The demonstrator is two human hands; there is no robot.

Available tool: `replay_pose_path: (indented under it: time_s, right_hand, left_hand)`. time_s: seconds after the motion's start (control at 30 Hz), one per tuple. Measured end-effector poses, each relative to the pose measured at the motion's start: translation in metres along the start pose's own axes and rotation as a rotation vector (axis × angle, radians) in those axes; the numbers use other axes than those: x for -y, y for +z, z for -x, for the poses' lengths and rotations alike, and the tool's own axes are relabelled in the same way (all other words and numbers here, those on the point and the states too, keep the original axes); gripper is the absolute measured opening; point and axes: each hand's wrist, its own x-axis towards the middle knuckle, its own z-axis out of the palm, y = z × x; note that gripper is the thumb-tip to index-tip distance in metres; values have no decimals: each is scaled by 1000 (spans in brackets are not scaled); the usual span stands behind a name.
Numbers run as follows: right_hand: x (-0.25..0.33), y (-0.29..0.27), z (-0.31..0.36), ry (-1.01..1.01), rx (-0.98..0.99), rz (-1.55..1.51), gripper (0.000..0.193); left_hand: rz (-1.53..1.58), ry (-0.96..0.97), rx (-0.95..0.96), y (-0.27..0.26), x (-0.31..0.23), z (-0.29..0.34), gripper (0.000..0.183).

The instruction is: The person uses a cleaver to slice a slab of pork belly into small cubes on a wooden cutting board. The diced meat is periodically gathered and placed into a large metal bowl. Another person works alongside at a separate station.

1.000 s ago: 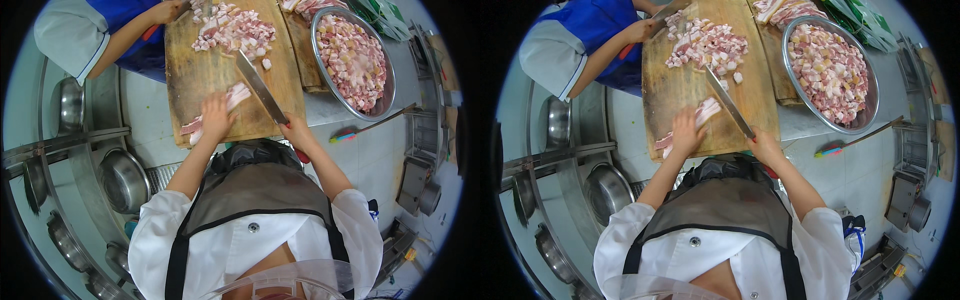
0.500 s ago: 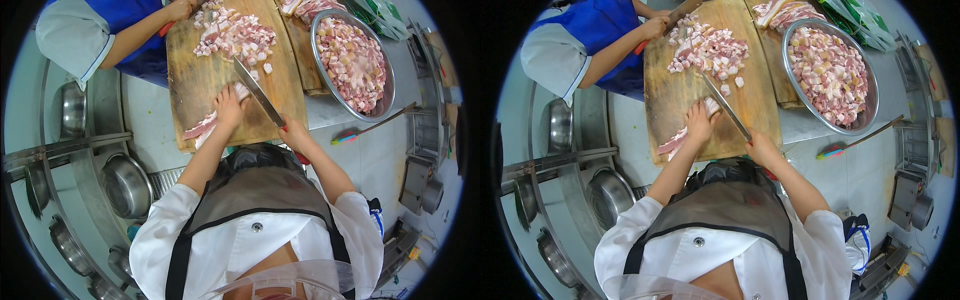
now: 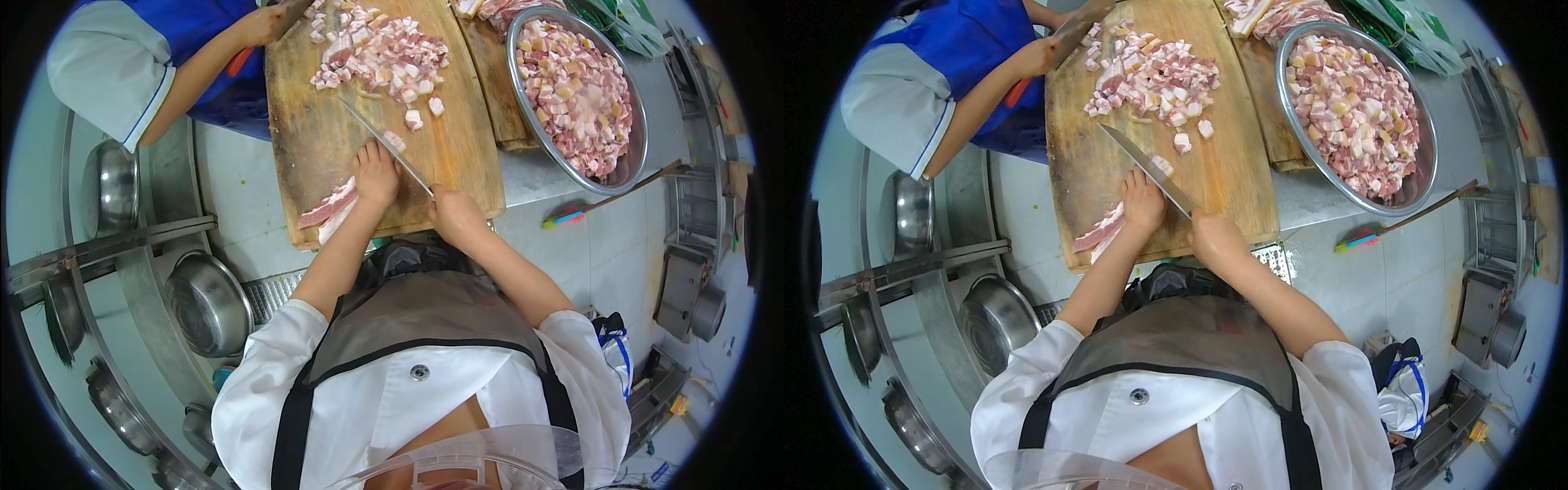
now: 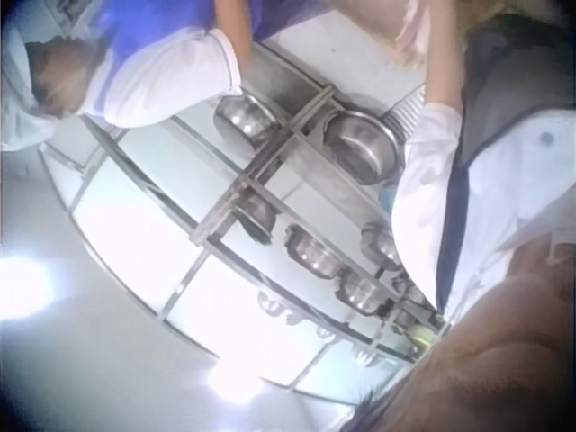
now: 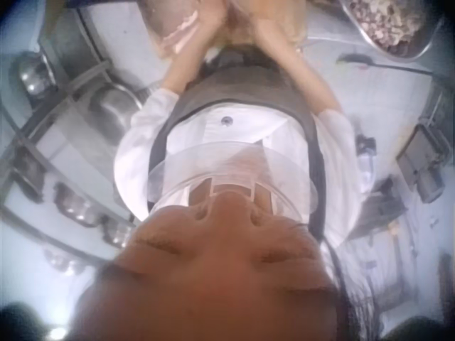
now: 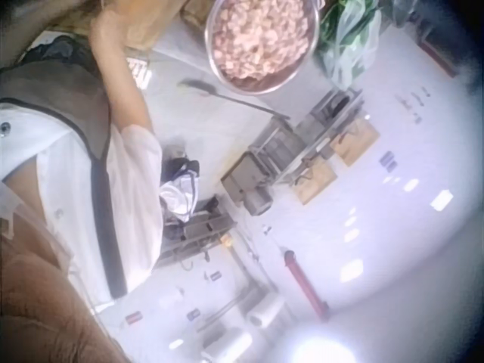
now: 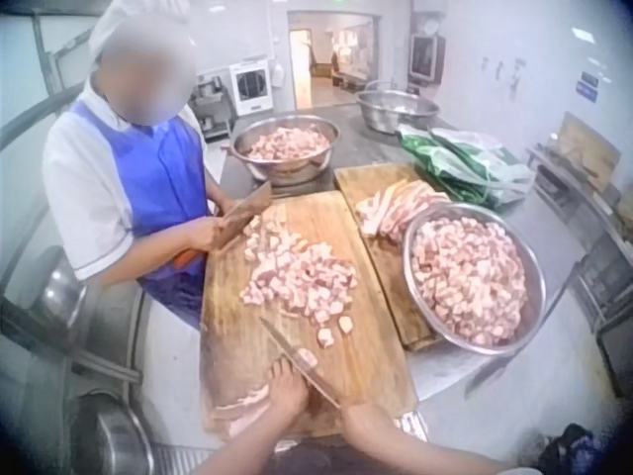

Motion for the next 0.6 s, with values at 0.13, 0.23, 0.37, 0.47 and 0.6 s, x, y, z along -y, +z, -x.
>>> replay_pose_path:
  time_s: [0.13, 0.23, 0.37, 0.47, 0.6]
  right_hand:
    - [-1, -1, -4, 33, 36, -2, 19]
    - [-6, -18, 19, 109, 82, 17, 18]
    - [-8, -42, 34, 221, 219, 16, 18]
    - [-12, -30, 4, 181, 239, 74, 19]
    - [14, -13, -53, 152, 226, 56, 20]
  left_hand:
    - [-47, 7, 78, 4, 3, -6, 46]
    - [-67, 12, 80, 5, 3, -6, 46]
    - [-91, 34, 65, -2, 0, -6, 46]
    - [-93, 66, 28, 2, 2, -6, 47]
    - [-150, 98, 59, 9, 7, -5, 51]
